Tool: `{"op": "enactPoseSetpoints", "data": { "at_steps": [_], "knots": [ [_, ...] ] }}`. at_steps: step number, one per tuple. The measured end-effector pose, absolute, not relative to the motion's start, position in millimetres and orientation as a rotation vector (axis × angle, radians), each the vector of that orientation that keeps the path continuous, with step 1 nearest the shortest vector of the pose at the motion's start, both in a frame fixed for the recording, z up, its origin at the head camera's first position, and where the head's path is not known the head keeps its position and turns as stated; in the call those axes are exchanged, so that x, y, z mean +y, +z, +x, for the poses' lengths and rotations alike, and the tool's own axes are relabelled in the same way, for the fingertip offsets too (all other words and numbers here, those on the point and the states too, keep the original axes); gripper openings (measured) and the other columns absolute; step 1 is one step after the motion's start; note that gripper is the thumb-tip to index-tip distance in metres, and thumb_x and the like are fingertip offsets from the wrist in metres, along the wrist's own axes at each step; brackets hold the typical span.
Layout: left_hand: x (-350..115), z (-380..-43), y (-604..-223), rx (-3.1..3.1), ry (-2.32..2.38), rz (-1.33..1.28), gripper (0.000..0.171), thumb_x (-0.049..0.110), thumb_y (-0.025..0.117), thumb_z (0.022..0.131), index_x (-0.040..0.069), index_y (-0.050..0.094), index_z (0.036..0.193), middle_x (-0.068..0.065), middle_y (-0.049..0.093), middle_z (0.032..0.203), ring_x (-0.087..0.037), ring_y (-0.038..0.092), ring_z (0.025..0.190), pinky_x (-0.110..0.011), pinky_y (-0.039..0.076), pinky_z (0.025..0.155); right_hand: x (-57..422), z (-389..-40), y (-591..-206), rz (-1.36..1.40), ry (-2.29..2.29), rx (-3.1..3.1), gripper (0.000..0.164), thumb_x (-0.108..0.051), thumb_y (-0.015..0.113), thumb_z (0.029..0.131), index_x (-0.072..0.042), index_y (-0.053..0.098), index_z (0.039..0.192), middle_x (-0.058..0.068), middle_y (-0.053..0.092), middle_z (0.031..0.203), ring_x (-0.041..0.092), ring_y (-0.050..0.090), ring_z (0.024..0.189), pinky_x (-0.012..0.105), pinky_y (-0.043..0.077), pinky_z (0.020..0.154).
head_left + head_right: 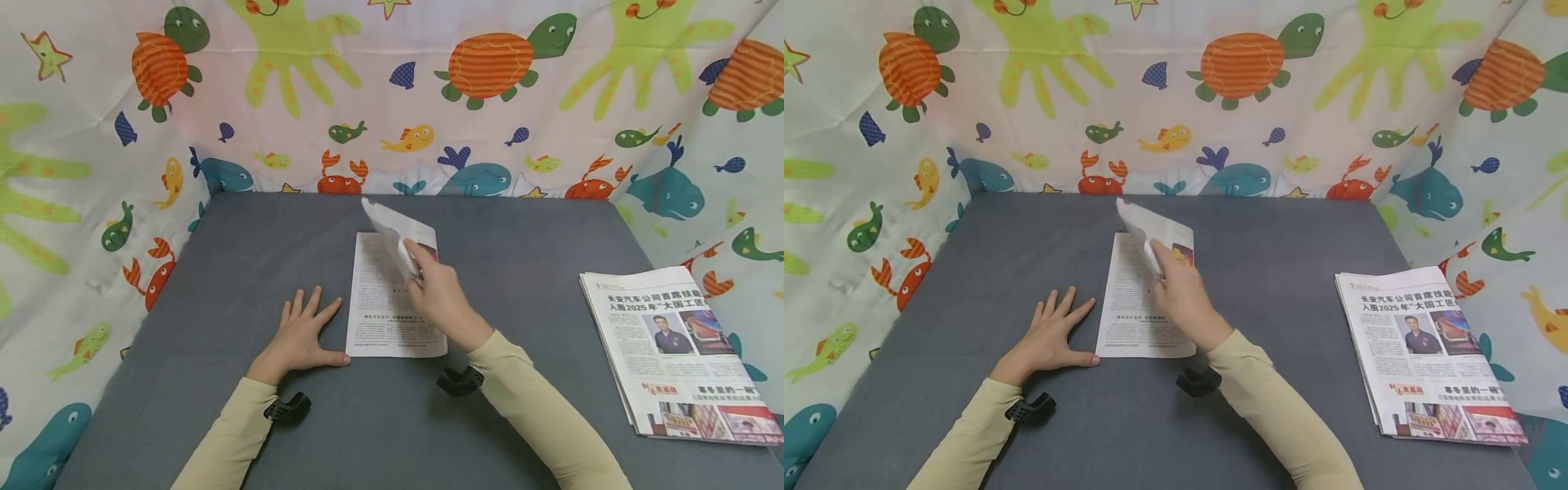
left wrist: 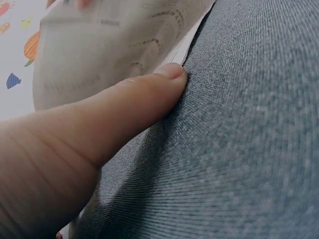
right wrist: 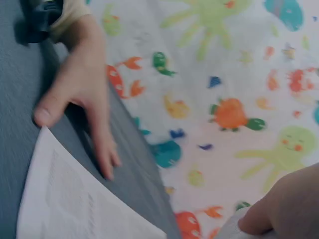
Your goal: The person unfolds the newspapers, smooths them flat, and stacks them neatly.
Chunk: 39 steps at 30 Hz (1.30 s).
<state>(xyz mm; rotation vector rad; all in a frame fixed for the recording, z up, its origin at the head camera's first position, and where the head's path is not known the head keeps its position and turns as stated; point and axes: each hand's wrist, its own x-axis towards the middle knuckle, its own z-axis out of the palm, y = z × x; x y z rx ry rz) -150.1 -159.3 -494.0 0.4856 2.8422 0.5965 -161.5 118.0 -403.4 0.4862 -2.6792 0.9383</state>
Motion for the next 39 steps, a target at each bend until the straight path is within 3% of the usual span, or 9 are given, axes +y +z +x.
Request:
{"op": "enactPoseSetpoints", "data": {
  "at_steps": [4,11,16,19,25,29,35,39],
  "knots": [
    [-158.8,-150.5,-495.3,2.839,0.595,0.475,0.116,0.068,0.084,0.067,0.02,0.035,0.16,-0.023,0.009,0.171,-0.054,-0.003,0.156,-0.073,0.004,0.121,156.1,-154.3,-397.1,0.336,1.013,-2.579,0.072,0.002,0.063,0.089,-0.004,0.037,0.157,0.031,0.069,0.124,0.041,0.075,0.092,0.05,0.06,0.068],
    [-159.5,-150.9,-496.5,2.852,0.586,0.48,0.116,0.067,0.084,0.067,0.019,0.035,0.16,-0.024,0.01,0.171,-0.054,-0.002,0.156,-0.073,0.005,0.121,215.0,-130.5,-414.2,0.028,1.247,-2.603,0.084,-0.001,0.059,0.093,-0.011,0.016,0.165,0.032,0.06,0.139,0.046,0.068,0.115,0.06,0.059,0.08],
    [-161.4,-149.9,-494.6,2.864,0.588,0.481,0.116,0.066,0.085,0.067,0.018,0.037,0.16,-0.025,0.011,0.17,-0.055,-0.001,0.155,-0.074,0.005,0.121,241.0,-114.7,-443.3,-0.163,1.345,-2.644,0.09,-0.005,0.058,0.094,-0.011,0.005,0.166,0.032,0.055,0.142,0.047,0.068,0.115,0.058,0.06,0.082],
    [-161.8,-149.4,-493.3,2.869,0.595,0.484,0.115,0.066,0.085,0.066,0.018,0.037,0.159,-0.025,0.013,0.17,-0.056,0.0,0.155,-0.074,0.006,0.12,252.9,-109.2,-458.4,-0.253,1.364,-2.672,0.093,-0.005,0.059,0.094,-0.008,0.001,0.165,0.035,0.054,0.142,0.049,0.068,0.114,0.053,0.061,0.083],
    [-161.2,-148.8,-494.4,2.871,0.601,0.491,0.115,0.066,0.084,0.067,0.017,0.037,0.159,-0.026,0.012,0.17,-0.056,0.001,0.155,-0.075,0.006,0.12,269.9,-107.3,-477.8,-0.354,1.497,-2.665,0.095,-0.004,0.064,0.093,-0.005,0.001,0.165,0.038,0.049,0.146,0.048,0.066,0.118,0.029,0.059,0.081],
    [-159.9,-148.3,-496.3,2.867,0.598,0.494,0.114,0.066,0.084,0.067,0.018,0.037,0.16,-0.025,0.012,0.17,-0.056,0.0,0.155,-0.075,0.006,0.12,278.1,-108.8,-481.7,-0.387,1.545,-2.669,0.096,-0.009,0.066,0.094,-0.006,0.002,0.165,0.037,0.048,0.147,0.048,0.066,0.118,0.027,0.059,0.079],
    [-157.8,-148.0,-495.6,2.865,0.604,0.502,0.114,0.067,0.084,0.067,0.018,0.037,0.159,-0.025,0.012,0.17,-0.056,0.001,0.155,-0.075,0.006,0.12,286.5,-109.6,-480.2,-0.469,1.564,-2.697,0.095,-0.01,0.065,0.095,-0.009,0.002,0.165,0.03,0.049,0.151,0.041,0.066,0.12,0.013,0.052,0.076],
    [-157.0,-147.6,-494.0,2.87,0.604,0.499,0.114,0.066,0.084,0.067,0.018,0.038,0.159,-0.025,0.013,0.17,-0.056,0.001,0.155,-0.074,0.005,0.12,287.8,-109.3,-477.8,-0.471,1.594,-2.706,0.094,-0.011,0.065,0.095,-0.009,0.002,0.165,0.029,0.047,0.154,0.041,0.064,0.124,0.017,0.054,0.082]
  ]
}}
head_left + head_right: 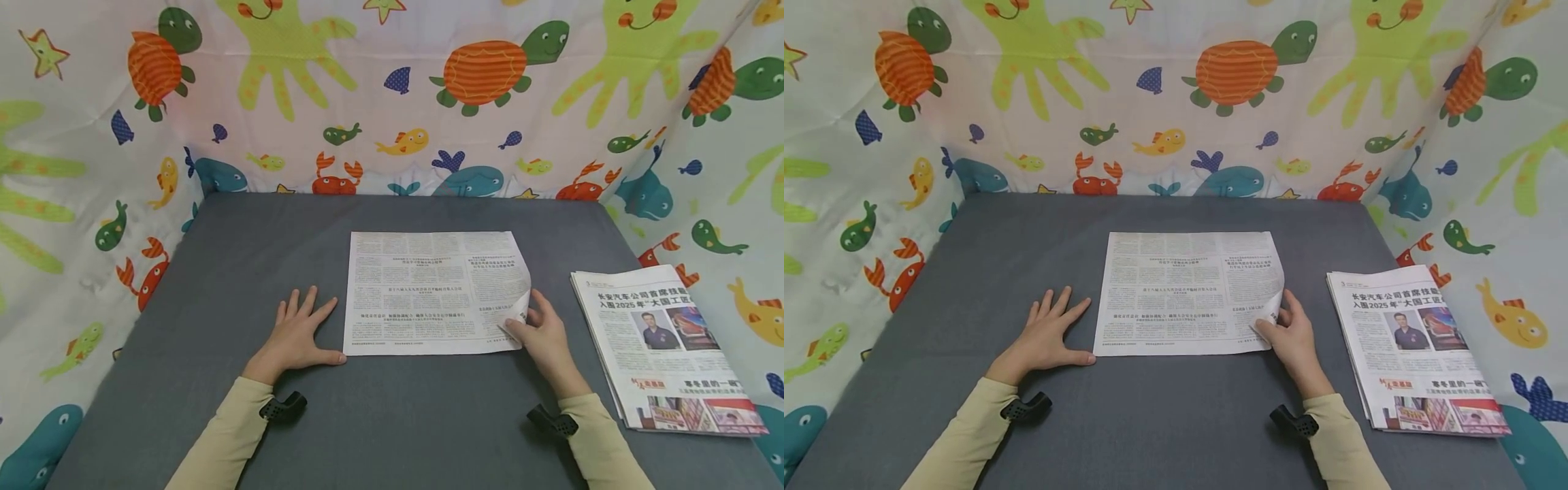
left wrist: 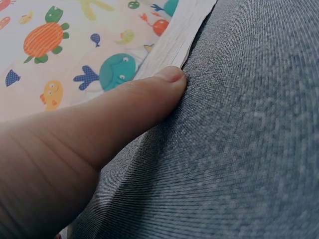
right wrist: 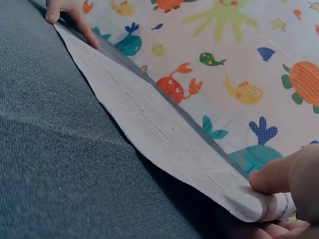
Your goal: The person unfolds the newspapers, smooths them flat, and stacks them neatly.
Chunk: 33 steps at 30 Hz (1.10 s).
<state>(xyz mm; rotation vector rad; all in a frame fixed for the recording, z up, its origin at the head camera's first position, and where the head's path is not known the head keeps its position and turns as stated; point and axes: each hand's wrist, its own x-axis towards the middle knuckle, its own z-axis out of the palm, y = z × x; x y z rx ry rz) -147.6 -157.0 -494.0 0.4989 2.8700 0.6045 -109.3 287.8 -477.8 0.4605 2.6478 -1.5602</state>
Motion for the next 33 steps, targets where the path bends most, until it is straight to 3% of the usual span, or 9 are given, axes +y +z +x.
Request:
{"op": "enactPoseSetpoints", "data": {
  "at_steps": [3,6,9,13,16,20,24,33],
  "knots": [
    [-157.5,-147.0,-492.9,2.871,0.605,0.499,0.114,0.066,0.084,0.067,0.018,0.038,0.159,-0.025,0.013,0.17,-0.056,0.001,0.155,-0.075,0.006,0.12,289.0,-107.9,-473.1,0.463,-1.577,2.615,0.096,-0.014,0.065,0.096,-0.01,-0.002,0.165,0.031,0.041,0.157,0.045,0.059,0.13,0.028,0.058,0.09],
    [-158.4,-146.8,-491.5,2.867,0.614,0.504,0.114,0.065,0.084,0.067,0.017,0.038,0.159,-0.025,0.013,0.17,-0.056,0.001,0.155,-0.075,0.005,0.12,293.7,-108.5,-463.7,0.487,-1.625,2.604,0.097,-0.015,0.064,0.097,-0.012,-0.005,0.165,0.034,0.032,0.16,0.049,0.055,0.133,0.028,0.06,0.088],
    [-159.6,-147.5,-490.7,2.866,0.616,0.505,0.114,0.065,0.084,0.068,0.017,0.037,0.159,-0.026,0.013,0.17,-0.056,0.001,0.155,-0.075,0.005,0.12,301.2,-112.4,-449.1,0.519,-1.648,2.681,0.094,-0.015,0.062,0.097,-0.013,-0.002,0.166,0.031,0.025,0.164,0.052,0.046,0.14,0.039,0.056,0.101],
    [-162.1,-148.3,-490.6,2.867,0.606,0.499,0.115,0.067,0.083,0.068,0.017,0.036,0.16,-0.026,0.012,0.17,-0.056,0.0,0.155,-0.075,0.005,0.12,304.2,-119.3,-426.7,0.51,-1.516,2.889,0.086,-0.019,0.062,0.098,-0.011,0.009,0.166,0.025,0.018,0.169,0.053,0.031,0.149,0.067,0.035,0.114],
    [-164.0,-148.7,-490.5,2.868,0.602,0.49,0.115,0.067,0.083,0.068,0.017,0.036,0.16,-0.026,0.012,0.17,-0.056,-0.001,0.155,-0.074,0.004,0.12,295.1,-126.5,-416.8,0.388,-1.247,3.02,0.083,-0.024,0.062,0.097,-0.004,0.016,0.163,0.029,0.02,0.167,0.054,0.026,0.151,0.07,0.029,0.116],
    [-164.9,-150.1,-491.3,2.871,0.595,0.483,0.115,0.067,0.083,0.067,0.017,0.036,0.16,-0.026,0.011,0.17,-0.056,-0.001,0.155,-0.074,0.004,0.12,270.2,-136.5,-418.6,0.233,-0.808,3.019,0.087,-0.04,0.062,0.097,0.001,0.02,0.161,0.038,0.021,0.162,0.059,0.025,0.148,0.076,0.03,0.111],
    [-164.0,-150.8,-493.2,2.87,0.592,0.49,0.115,0.067,0.083,0.068,0.018,0.035,0.16,-0.026,0.01,0.17,-0.056,-0.001,0.155,-0.074,0.004,0.12,242.0,-141.1,-433.6,0.176,-0.524,2.94,0.093,-0.059,0.057,0.095,-0.003,0.023,0.161,0.041,0.025,0.157,0.063,0.034,0.14,0.079,0.041,0.097],
    [-159.6,-149.0,-495.7,2.862,0.602,0.501,0.114,0.067,0.083,0.068,0.019,0.036,0.16,-0.025,0.011,0.17,-0.056,-0.001,0.155,-0.074,0.005,0.12,208.2,-137.8,-466.8,0.198,-0.336,2.941,0.096,-0.071,0.059,0.087,-0.003,0.036,0.151,0.041,0.034,0.139,0.063,0.038,0.122,0.08,0.044,0.077]
  ]
}}
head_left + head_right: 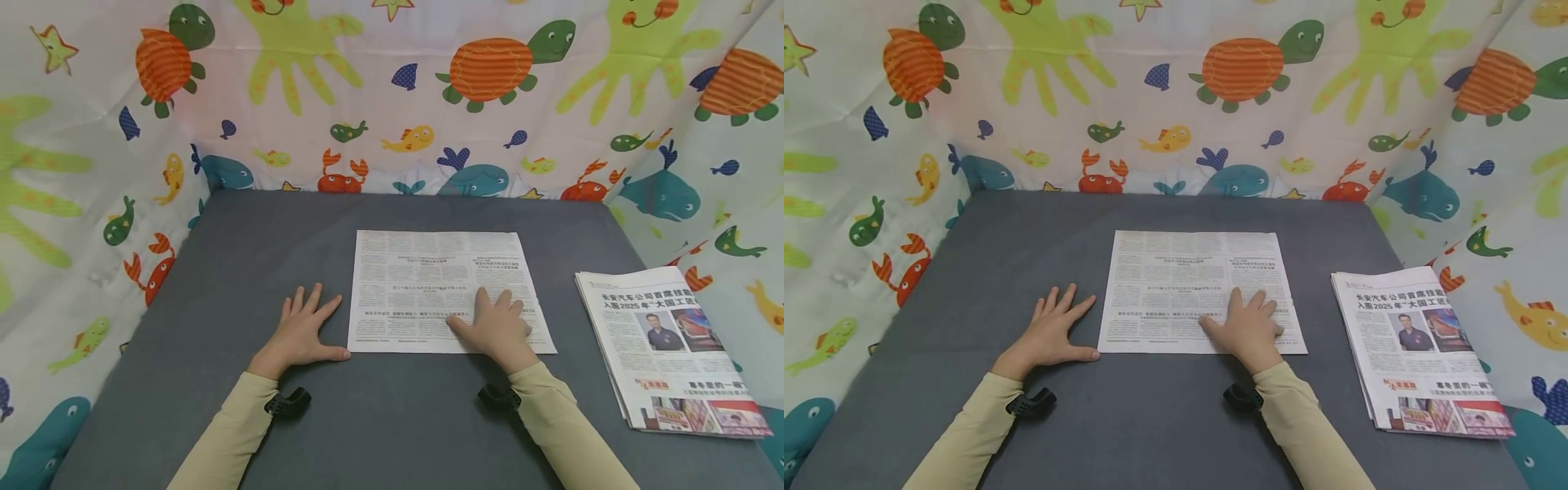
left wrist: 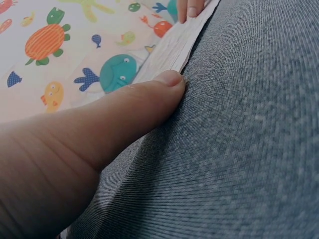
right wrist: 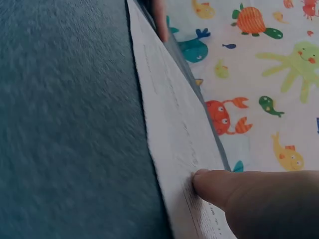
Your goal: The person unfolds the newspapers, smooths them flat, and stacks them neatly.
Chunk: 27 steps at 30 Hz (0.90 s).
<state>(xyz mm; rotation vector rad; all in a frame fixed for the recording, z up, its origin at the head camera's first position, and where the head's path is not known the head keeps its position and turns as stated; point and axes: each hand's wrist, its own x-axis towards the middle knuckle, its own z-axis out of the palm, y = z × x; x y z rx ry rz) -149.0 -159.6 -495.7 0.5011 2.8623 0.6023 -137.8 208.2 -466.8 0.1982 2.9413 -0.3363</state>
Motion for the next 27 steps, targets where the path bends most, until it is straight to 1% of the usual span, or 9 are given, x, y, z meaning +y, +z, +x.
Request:
{"op": "enactPoseSetpoints", "data": {
  "at_steps": [6,9,14,19,21,23,27],
  "knots": [
    [-158.5,-148.8,-495.3,2.867,0.604,0.495,0.114,0.067,0.084,0.068,0.019,0.037,0.16,-0.024,0.011,0.17,-0.055,0.0,0.156,-0.073,0.005,0.121,202.9,-138.6,-470.3,0.233,-0.327,2.932,0.097,-0.07,0.059,0.087,-0.003,0.034,0.153,0.044,0.028,0.145,0.067,0.033,0.128,0.088,0.037,0.083],
    [-158.8,-148.5,-495.2,2.865,0.603,0.492,0.114,0.067,0.084,0.067,0.019,0.037,0.16,-0.024,0.012,0.17,-0.054,0.0,0.156,-0.073,0.005,0.121,201.2,-138.9,-469.7,0.243,-0.34,2.916,0.098,-0.069,0.06,0.087,-0.003,0.033,0.154,0.044,0.026,0.148,0.067,0.03,0.131,0.089,0.034,0.086],
    [-159.1,-148.4,-495.6,2.86,0.602,0.498,0.114,0.068,0.083,0.068,0.019,0.036,0.16,-0.024,0.011,0.17,-0.054,-0.001,0.156,-0.073,0.004,0.121,200.0,-139.5,-468.8,0.253,-0.345,2.909,0.094,-0.068,0.06,0.088,-0.003,0.035,0.152,0.045,0.027,0.147,0.068,0.03,0.132,0.089,0.033,0.087],
    [-158.1,-147.1,-494.4,2.86,0.591,0.506,0.113,0.066,0.082,0.07,0.022,0.033,0.161,-0.023,0.011,0.171,-0.055,0.0,0.156,-0.073,0.005,0.121,200.0,-141.0,-468.3,0.251,-0.347,2.889,0.094,-0.067,0.059,0.088,-0.003,0.034,0.152,0.046,0.024,0.15,0.069,0.026,0.135,0.09,0.031,0.088],
    [-156.5,-145.7,-492.7,2.853,0.583,0.529,0.109,0.064,0.081,0.073,0.024,0.033,0.161,-0.023,0.011,0.171,-0.055,0.001,0.156,-0.074,0.006,0.121,200.0,-142.2,-467.7,0.241,-0.36,2.879,0.094,-0.066,0.06,0.089,-0.003,0.033,0.153,0.046,0.022,0.151,0.07,0.024,0.136,0.091,0.03,0.089],
    [-154.0,-144.2,-490.9,2.843,0.58,0.577,0.101,0.059,0.08,0.076,0.025,0.036,0.16,-0.023,0.011,0.171,-0.055,0.003,0.155,-0.074,0.008,0.12,200.4,-144.1,-466.9,0.223,-0.378,2.876,0.093,-0.064,0.061,0.089,-0.003,0.033,0.153,0.046,0.021,0.151,0.07,0.023,0.136,0.092,0.028,0.089],
    [-148.7,-141.9,-489.7,2.836,0.562,0.685,0.083,0.052,0.077,0.082,0.025,0.047,0.155,-0.021,0.014,0.171,-0.055,0.006,0.155,-0.075,0.011,0.12,203.0,-149.9,-466.7,0.175,-0.403,2.866,0.092,-0.061,0.06,0.09,-0.003,0.031,0.155,0.046,0.017,0.153,0.071,0.018,0.138,0.093,0.024,0.091]
  ]
}}
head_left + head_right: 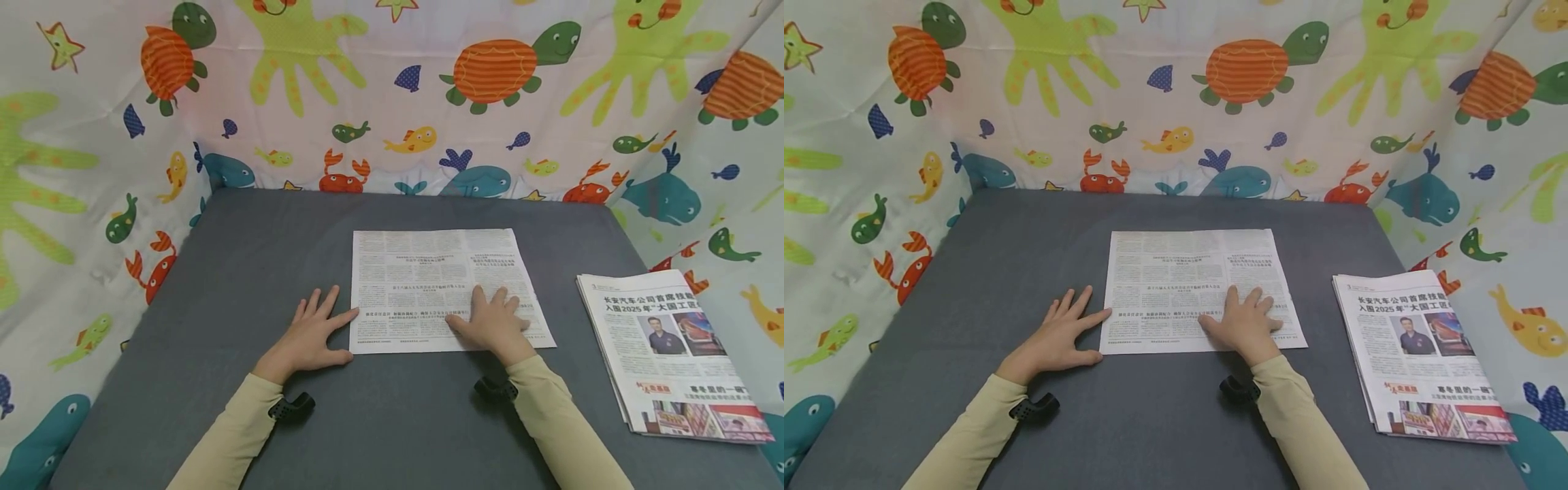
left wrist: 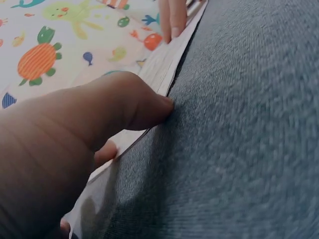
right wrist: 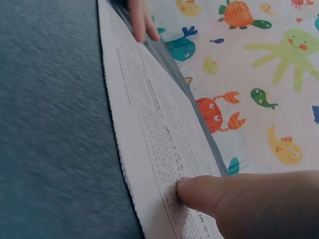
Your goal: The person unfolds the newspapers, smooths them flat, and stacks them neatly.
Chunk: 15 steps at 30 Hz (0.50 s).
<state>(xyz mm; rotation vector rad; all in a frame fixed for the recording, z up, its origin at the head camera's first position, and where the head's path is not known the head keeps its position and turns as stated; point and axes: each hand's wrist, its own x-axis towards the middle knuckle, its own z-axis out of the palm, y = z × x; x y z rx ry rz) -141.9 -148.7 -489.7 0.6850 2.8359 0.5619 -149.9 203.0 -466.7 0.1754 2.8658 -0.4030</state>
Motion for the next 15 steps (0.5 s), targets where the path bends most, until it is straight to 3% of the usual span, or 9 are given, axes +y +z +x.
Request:
{"op": "enactPoseSetpoints", "data": {
  "at_steps": [5,8,15],
  "knots": [
    [-145.3,-138.0,-487.5,2.853,0.528,0.767,0.08,0.056,0.079,0.079,0.024,0.055,0.149,-0.016,0.023,0.17,-0.053,0.01,0.156,-0.074,0.014,0.119,208.4,-162.3,-465.2,0.109,-0.425,2.839,0.091,-0.061,0.061,0.091,-0.005,0.031,0.157,0.045,0.012,0.157,0.07,0.012,0.143,0.093,0.021,0.094],
    [-140.1,-133.4,-480.3,2.851,0.498,0.841,0.081,0.062,0.08,0.076,0.022,0.061,0.144,-0.013,0.031,0.168,-0.053,0.013,0.155,-0.074,0.016,0.119,211.1,-173.6,-463.3,0.075,-0.427,2.832,0.088,-0.06,0.061,0.091,-0.008,0.034,0.156,0.042,0.016,0.158,0.066,0.017,0.143,0.09,0.023,0.097],
    [-106.1,-113.0,-466.6,2.736,0.457,1.141,0.071,0.065,0.078,0.077,0.021,0.071,0.132,-0.012,0.045,0.161,-0.054,0.021,0.153,-0.073,0.018,0.119,206.4,-209.0,-459.7,0.013,-0.367,2.782,0.085,-0.06,0.051,0.098,-0.013,0.022,0.164,0.038,0.007,0.164,0.066,0.007,0.148,0.088,0.021,0.102]
  ]
}}
